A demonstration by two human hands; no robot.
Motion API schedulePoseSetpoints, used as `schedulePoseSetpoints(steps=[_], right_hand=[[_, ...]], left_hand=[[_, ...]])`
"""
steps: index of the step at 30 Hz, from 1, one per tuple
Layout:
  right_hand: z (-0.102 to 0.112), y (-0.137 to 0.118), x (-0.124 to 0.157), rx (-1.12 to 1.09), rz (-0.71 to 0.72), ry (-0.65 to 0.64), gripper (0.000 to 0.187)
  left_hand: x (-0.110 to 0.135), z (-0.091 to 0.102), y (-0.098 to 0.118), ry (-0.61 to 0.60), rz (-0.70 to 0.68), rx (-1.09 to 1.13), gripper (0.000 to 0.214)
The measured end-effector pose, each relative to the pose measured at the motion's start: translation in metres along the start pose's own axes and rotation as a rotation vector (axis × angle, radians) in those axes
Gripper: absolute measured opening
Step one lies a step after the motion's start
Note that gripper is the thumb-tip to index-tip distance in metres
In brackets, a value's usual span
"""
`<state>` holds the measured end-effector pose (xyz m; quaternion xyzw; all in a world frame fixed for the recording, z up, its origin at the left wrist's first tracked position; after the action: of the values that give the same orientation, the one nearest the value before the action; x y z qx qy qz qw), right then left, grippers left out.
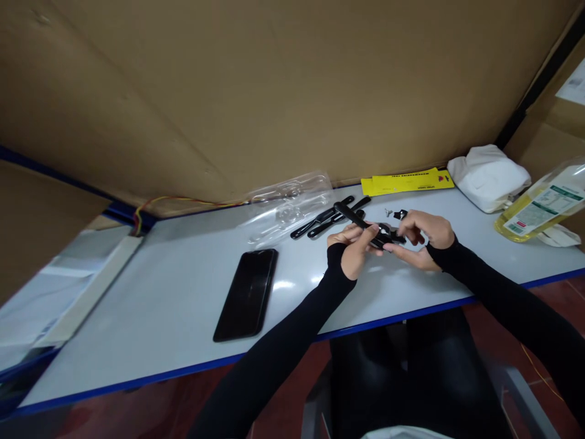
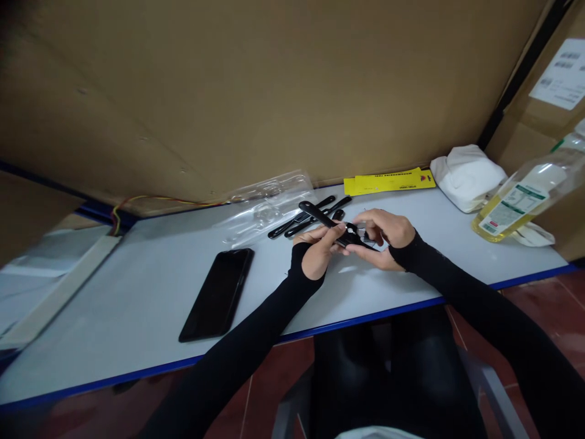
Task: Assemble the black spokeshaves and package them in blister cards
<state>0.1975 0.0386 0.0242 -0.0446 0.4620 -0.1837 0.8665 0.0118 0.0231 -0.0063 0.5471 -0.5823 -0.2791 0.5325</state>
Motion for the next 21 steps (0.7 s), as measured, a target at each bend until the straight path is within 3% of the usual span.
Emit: schedulePoseSetpoints(steps=[2,4,6,8,10,11,13,15,18,21], right_hand=[[-0.002,-0.002,-0.002,-0.030,0.007,-0.028,0.027],[-0.003,-0.006,-0.004,-0.053,0.111,-0.029,0.017],[-0.002,-0.008,-0.005,-0.071,0.175,-0.015,0.021],[-0.001,-0.008,-0.005,-0.079,0.128,-0.012,0.004],[0.001,-0.005,-0.004,-0.059,0.062,-0.020,0.029],[0.002,-0.003,-0.003,-0.047,0.058,-0.029,0.030],[0.005,-0.001,-0.002,-0.024,0.097,-0.045,0.013],[0.007,0.001,-0.001,-0.007,0.119,-0.041,0.029],[0.006,0.001,-0.001,-0.003,0.062,0.003,0.023],[0.000,0.001,-0.001,-0.015,0.060,-0.013,0.033]], left_hand=[[0.000,0.000,0.001,-0.004,-0.010,0.009,0.032],[0.000,0.001,0.003,-0.008,-0.008,0.021,0.033],[0.000,0.001,0.004,-0.022,-0.001,0.021,0.033],[0.000,0.001,0.004,-0.029,0.001,0.017,0.033],[0.001,0.001,0.003,-0.025,-0.003,0.013,0.032],[0.001,0.001,0.003,-0.020,-0.002,0.011,0.032],[0.001,0.000,0.003,-0.008,0.002,0.010,0.030],[0.001,0.000,0.003,-0.007,0.014,0.008,0.030],[0.001,0.000,0.005,-0.015,0.010,0.010,0.031],[0.001,-0.001,0.007,-0.007,0.001,0.009,0.032]])
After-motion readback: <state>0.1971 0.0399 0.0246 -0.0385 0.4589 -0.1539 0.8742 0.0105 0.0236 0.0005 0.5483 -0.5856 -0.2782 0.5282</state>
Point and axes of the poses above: each hand's wrist, its own x-axis away from the middle knuckle, its own z-axis out of the back of the hand, y = z × x, the point moved 2 cm from there along -x, towards the middle knuckle, and after that the axes turned 14 degrees about z, right-handed, at the moved point
